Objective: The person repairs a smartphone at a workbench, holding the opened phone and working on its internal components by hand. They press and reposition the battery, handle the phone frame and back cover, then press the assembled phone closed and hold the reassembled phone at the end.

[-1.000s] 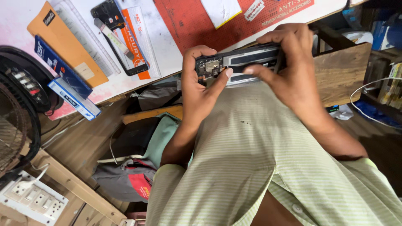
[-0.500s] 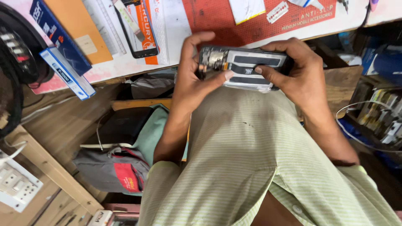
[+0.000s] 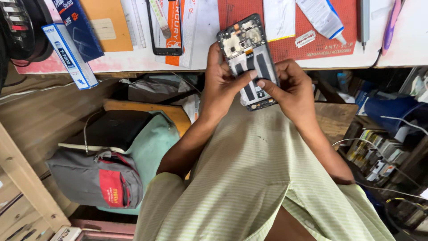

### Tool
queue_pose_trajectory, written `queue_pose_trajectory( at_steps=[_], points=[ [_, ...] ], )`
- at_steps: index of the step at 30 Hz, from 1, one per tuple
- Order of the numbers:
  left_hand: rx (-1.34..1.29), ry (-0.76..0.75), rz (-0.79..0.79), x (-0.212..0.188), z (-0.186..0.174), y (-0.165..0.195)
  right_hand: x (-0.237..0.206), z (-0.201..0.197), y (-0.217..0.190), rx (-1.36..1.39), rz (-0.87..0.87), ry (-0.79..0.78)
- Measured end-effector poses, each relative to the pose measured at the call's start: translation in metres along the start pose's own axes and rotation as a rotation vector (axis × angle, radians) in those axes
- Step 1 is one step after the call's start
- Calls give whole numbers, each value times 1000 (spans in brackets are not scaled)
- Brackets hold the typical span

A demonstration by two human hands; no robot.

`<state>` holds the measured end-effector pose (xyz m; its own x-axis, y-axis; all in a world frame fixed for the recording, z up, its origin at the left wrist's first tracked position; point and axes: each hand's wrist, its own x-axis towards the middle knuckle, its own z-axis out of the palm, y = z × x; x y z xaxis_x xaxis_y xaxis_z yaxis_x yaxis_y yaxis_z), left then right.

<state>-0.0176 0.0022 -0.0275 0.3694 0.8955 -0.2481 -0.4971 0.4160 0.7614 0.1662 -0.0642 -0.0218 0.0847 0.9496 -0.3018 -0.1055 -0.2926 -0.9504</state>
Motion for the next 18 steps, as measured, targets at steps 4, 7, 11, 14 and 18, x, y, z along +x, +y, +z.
queue_pose_trajectory(
  at_steps=[4, 7, 11, 14, 18],
  points=[
    [47, 123, 92, 11, -20, -3, 24, -16, 3, -506, -104, 101],
    [25, 179, 165, 22, -41, -6, 63, -22, 6, -1071, -397, 257],
    [5, 216, 218, 32, -57, -14, 93, -10, 8, -1173, -471, 281],
    [1, 252, 213, 36, -62, -22, 100, -8, 5, -1220, -426, 274],
    [21, 269, 218, 40, -64, -28, 103, -20, 5, -1337, -491, 243]
  ],
)
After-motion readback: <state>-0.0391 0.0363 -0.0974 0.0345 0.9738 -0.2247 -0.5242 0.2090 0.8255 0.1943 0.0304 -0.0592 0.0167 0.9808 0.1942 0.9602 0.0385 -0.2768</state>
